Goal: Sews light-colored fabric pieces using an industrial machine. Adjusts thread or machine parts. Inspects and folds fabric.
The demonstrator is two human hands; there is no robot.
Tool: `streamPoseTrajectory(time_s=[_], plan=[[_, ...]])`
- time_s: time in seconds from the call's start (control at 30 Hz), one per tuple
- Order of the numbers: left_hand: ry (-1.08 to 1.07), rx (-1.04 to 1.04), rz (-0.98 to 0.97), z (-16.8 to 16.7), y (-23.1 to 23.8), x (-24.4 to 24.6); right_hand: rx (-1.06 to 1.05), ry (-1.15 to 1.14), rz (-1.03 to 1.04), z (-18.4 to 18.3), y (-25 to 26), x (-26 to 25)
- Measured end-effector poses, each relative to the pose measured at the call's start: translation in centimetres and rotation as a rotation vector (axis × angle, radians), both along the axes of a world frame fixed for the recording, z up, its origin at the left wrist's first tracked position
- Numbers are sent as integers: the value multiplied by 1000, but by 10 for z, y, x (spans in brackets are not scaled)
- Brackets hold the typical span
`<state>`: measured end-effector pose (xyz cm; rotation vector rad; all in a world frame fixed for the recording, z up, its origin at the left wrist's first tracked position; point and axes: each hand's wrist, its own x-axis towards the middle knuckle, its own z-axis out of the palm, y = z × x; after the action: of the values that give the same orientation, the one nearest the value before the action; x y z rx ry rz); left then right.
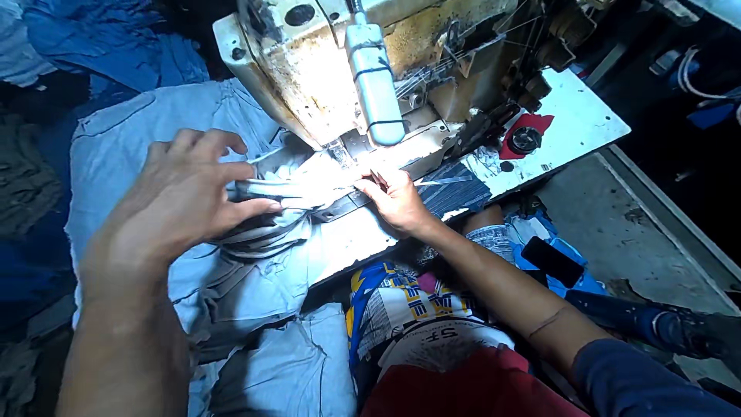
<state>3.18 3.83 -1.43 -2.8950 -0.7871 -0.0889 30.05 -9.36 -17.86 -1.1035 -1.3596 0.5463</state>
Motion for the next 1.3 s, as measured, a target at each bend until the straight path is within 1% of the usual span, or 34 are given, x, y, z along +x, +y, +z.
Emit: streamPoseTrajectory(time_s=[0.07,0.17,0.27,0.33,0.37,0.4,0.43,0.47,0.53,0.57,0.63,0.8,1.0,1.17,1.3], plan=[[-173,-83,-126,4,-15,-5,-1,-65,34,7,1,4],[-419,-300,-290,-7,-60,7,28,-203,190,23,-5,15],[-507,-447,-392,-30,-93,26,119,-240,430,33,-24,19],[-557,-482,-403,-49,-104,37,134,-228,461,26,-40,17],[-594,-452,-390,-59,-107,42,124,-227,433,20,-47,16],[-608,-361,-364,-71,-107,47,113,-220,404,15,-54,16],[-572,-220,-334,-81,-105,51,107,-202,378,10,-59,16],[-491,-83,-299,-91,-101,53,101,-180,358,6,-63,15],[-335,99,-234,-109,-90,56,71,-153,321,0,-71,15],[-309,145,-207,-115,-86,56,49,-150,302,-2,-74,15],[-283,211,-161,-117,-85,55,11,-132,271,-2,-77,15],[-300,228,-91,-98,-92,54,-13,-46,222,-4,-80,14],[-341,226,-45,-98,-72,61,-83,-14,94,-1,-60,10],[-400,240,-4,-99,-49,63,-81,38,83,3,-30,6],[-477,214,8,-100,-44,63,-91,84,87,7,-17,3]])
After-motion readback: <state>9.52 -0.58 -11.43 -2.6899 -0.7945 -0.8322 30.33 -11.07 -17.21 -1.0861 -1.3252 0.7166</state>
